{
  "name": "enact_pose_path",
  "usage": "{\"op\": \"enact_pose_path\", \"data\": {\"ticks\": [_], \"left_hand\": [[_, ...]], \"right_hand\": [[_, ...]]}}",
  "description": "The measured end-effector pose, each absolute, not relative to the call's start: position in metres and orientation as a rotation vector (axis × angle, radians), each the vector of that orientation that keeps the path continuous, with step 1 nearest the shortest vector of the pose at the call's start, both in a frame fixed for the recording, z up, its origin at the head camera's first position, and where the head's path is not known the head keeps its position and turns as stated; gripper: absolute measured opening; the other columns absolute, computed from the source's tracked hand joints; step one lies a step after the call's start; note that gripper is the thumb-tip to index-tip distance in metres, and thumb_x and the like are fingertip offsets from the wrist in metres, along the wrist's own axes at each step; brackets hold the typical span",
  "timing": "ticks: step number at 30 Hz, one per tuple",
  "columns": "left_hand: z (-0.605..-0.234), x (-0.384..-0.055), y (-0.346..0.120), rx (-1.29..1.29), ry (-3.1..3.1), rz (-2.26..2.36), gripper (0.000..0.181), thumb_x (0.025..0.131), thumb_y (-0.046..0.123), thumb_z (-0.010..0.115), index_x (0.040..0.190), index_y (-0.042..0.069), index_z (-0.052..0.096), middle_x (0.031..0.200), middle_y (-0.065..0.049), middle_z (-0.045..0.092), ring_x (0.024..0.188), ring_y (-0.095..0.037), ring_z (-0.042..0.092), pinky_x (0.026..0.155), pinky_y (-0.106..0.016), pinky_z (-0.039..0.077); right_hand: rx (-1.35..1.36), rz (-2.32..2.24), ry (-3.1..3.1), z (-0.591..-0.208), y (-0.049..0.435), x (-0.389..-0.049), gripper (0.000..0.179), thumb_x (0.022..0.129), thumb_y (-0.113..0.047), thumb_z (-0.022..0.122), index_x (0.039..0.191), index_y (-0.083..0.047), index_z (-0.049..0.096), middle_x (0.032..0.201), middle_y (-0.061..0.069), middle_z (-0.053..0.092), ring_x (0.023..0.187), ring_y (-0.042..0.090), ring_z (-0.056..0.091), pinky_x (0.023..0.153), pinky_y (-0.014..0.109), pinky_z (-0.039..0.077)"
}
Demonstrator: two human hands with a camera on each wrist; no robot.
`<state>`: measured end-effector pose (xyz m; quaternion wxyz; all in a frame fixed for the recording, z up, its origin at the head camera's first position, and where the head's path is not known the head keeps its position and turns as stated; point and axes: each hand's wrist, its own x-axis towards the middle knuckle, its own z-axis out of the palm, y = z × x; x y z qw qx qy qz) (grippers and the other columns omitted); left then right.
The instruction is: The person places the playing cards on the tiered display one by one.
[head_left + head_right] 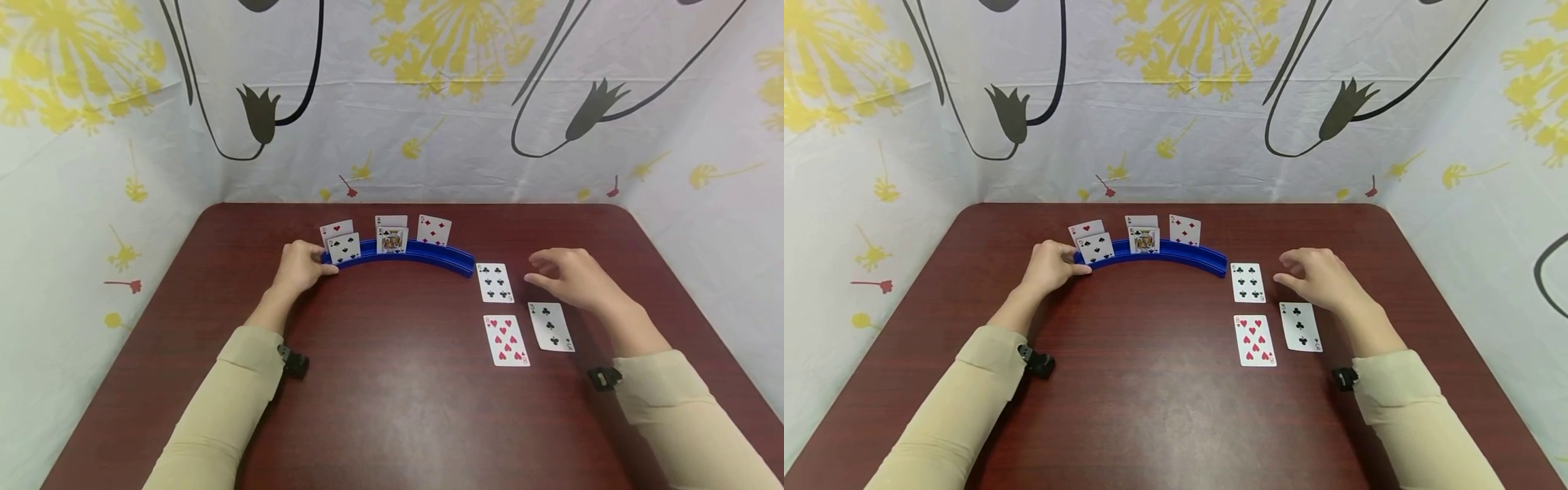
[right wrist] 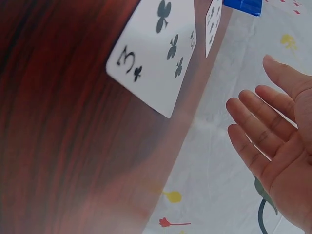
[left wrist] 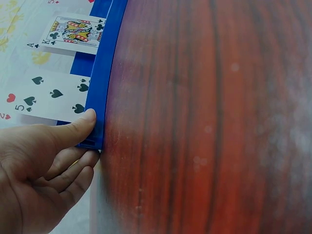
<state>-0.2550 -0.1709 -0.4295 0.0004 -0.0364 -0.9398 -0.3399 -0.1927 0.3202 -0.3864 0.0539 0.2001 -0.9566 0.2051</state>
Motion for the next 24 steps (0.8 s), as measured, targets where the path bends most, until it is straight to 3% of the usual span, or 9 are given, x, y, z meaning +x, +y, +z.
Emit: {"op": "enact_pose_path", "data": {"ticks": [18,24], "left_hand": [[-0.429,-0.254,-0.17,-0.112,-2.958,-1.057,0.046,0.081,0.02,0.088,0.118,-0.004,0.074,0.107,-0.023,0.073,0.109,-0.034,0.065,0.091,-0.047,0.055],[-0.429,-0.254,-0.171,-0.121,-2.954,-1.045,0.045,0.081,0.02,0.088,0.116,-0.004,0.074,0.103,-0.022,0.074,0.109,-0.035,0.064,0.091,-0.047,0.054]], "right_hand": [[0.569,0.576,-3.088,-0.39,0.332,-0.183,0.056,0.074,-0.016,0.09,0.119,0.009,0.068,0.11,0.023,0.072,0.095,0.036,0.071,0.083,0.055,0.054],[0.561,0.577,-3.167,-0.39,0.335,-0.179,0.066,0.07,-0.026,0.094,0.119,0.009,0.068,0.109,0.023,0.072,0.096,0.036,0.07,0.085,0.055,0.053]]}}
